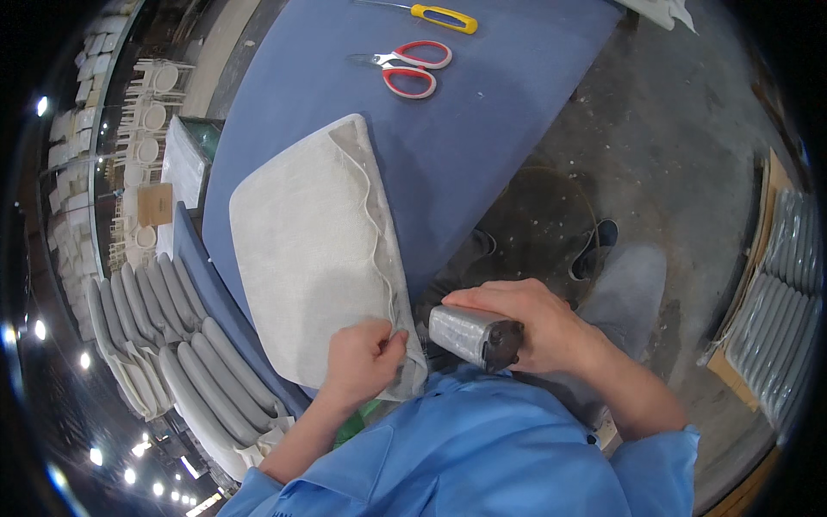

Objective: The person uses a staple gun to attach a white fabric cover to a cushion. They repeatedly pull the fabric taut and fire staples along the edge, then trim excess fabric with a yellow utility knife and scissors.

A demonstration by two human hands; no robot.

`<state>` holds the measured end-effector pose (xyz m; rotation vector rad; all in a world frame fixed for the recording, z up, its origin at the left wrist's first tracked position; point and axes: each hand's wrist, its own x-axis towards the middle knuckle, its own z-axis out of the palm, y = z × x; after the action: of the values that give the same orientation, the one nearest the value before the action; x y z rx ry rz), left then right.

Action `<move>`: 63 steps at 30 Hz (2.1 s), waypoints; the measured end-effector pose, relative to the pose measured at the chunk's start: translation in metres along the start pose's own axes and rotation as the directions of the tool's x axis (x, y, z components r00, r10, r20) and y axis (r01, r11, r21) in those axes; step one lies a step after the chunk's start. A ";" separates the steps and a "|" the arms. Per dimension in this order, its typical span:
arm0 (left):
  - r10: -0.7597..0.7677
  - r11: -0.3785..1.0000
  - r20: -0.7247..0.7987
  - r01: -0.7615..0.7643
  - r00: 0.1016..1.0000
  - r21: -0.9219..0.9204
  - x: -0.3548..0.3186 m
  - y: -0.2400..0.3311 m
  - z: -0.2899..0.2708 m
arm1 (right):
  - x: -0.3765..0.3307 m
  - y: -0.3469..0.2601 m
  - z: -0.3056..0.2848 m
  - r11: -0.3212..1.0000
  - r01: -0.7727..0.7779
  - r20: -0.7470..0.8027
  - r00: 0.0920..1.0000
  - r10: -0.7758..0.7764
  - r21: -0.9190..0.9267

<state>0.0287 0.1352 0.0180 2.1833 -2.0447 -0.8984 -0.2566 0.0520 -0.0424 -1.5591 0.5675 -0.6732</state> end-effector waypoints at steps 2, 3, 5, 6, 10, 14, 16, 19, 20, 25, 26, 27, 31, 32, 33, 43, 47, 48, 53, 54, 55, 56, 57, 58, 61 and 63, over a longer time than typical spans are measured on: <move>0.061 0.985 0.002 -0.060 0.998 -0.161 0.002 -0.010 -0.005 | 0.002 0.001 0.001 1.000 -0.025 0.062 0.998 0.024 0.017; 0.066 0.976 -0.014 -0.067 0.998 -0.207 0.002 -0.013 -0.005 | 0.004 0.001 0.002 0.999 -0.044 0.096 0.995 0.041 0.022; 0.075 0.949 -0.043 -0.084 0.996 -0.304 0.001 -0.019 -0.003 | 0.008 0.000 0.007 0.997 -0.077 0.156 0.985 0.073 0.022; 0.066 0.938 -0.056 -0.081 0.996 -0.338 0.001 -0.022 0.000 | 0.011 0.001 0.009 0.997 -0.079 0.169 0.983 0.077 0.005; 0.051 0.909 -0.077 -0.078 0.996 -0.410 0.002 -0.029 0.006 | 0.019 0.003 0.014 0.995 -0.091 0.195 0.976 0.096 -0.035; 0.086 0.895 -0.080 -0.113 0.993 -0.431 0.004 -0.032 0.006 | 0.026 0.001 0.014 0.994 -0.105 0.194 0.975 0.109 -0.032; 0.088 0.891 -0.082 -0.115 0.993 -0.440 0.005 -0.032 0.005 | 0.029 0.000 0.013 0.992 -0.110 0.204 0.971 0.121 -0.064; 0.090 0.884 -0.071 -0.113 0.993 -0.454 0.005 -0.033 0.005 | 0.034 -0.005 0.011 0.984 -0.148 0.228 0.959 0.167 -0.100; 0.094 0.882 -0.066 -0.113 0.993 -0.458 0.006 -0.033 0.004 | 0.035 -0.007 0.010 0.980 -0.165 0.234 0.954 0.187 -0.112; 0.109 0.882 -0.067 -0.127 0.992 -0.454 0.006 -0.034 0.004 | 0.041 -0.016 0.010 0.960 -0.234 0.273 0.924 0.269 -0.154; 0.111 0.881 -0.070 -0.130 0.991 -0.455 0.006 -0.035 0.005 | 0.043 -0.019 0.009 0.951 -0.256 0.290 0.910 0.297 -0.173; 0.112 0.880 -0.077 -0.135 0.991 -0.455 0.006 -0.035 0.006 | 0.044 -0.020 0.010 0.947 -0.262 0.290 0.906 0.308 -0.184; 0.137 0.893 -0.087 -0.161 0.987 -0.421 0.006 -0.034 0.009 | 0.045 -0.022 0.016 0.942 -0.257 0.246 0.919 0.308 -0.218; 0.149 0.900 -0.087 -0.172 0.985 -0.400 0.007 -0.033 0.008 | 0.046 -0.022 0.018 0.944 -0.243 0.223 0.930 0.292 -0.223; 0.133 0.902 -0.096 -0.160 0.986 -0.401 0.006 -0.033 0.010 | 0.046 -0.022 0.020 0.936 -0.248 0.226 0.925 0.306 -0.250; 0.010 0.988 0.021 -0.007 1.000 -0.152 -0.020 0.002 -0.026 | 0.004 -0.017 0.004 0.993 -0.024 -0.062 0.998 0.017 -0.116; -0.105 0.984 0.021 0.100 0.994 0.149 -0.032 0.035 -0.012 | -0.017 -0.012 -0.007 0.996 0.069 -0.140 0.987 -0.075 -0.050; -0.138 0.968 0.006 0.134 0.990 0.212 -0.027 0.043 -0.007 | -0.017 -0.012 -0.008 0.992 0.118 -0.139 0.983 -0.123 -0.048; -0.274 0.889 -0.001 0.254 0.962 0.381 0.003 0.051 0.009 | -0.022 0.005 0.001 0.989 0.146 -0.134 0.980 -0.146 -0.013; -0.272 0.878 -0.035 0.263 0.962 0.400 0.002 0.047 0.014 | -0.023 0.005 0.002 0.992 0.128 -0.122 0.984 -0.128 -0.005; -0.269 0.865 -0.069 0.273 0.961 0.420 -0.001 0.043 0.018 | -0.023 0.005 0.003 0.994 0.112 -0.110 0.988 -0.111 0.002; -0.262 0.854 -0.099 0.278 0.960 0.439 -0.004 0.037 0.023 | -0.023 0.009 0.004 0.990 0.144 -0.124 0.982 -0.143 0.002; -0.222 0.876 -0.095 0.242 0.970 0.418 -0.008 0.031 0.026 | -0.023 0.013 0.006 0.984 0.177 -0.136 0.975 -0.175 0.002; -0.182 0.895 -0.093 0.204 0.979 0.397 -0.014 0.024 0.025 | -0.022 0.017 0.007 0.978 0.210 -0.150 0.967 -0.207 0.003; -0.200 0.964 -0.012 0.198 0.980 0.176 -0.018 0.018 0.008 | -0.024 0.020 0.001 0.989 0.146 -0.099 0.985 -0.142 0.030; -0.221 0.975 0.027 0.221 0.975 0.017 -0.019 0.018 0.003 | -0.022 0.022 -0.001 0.988 0.146 -0.072 0.987 -0.142 0.057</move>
<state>0.0119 0.1513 0.0303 2.4567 -1.8494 -0.9403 -0.2724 0.0649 -0.0661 -1.5339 0.4828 -0.8489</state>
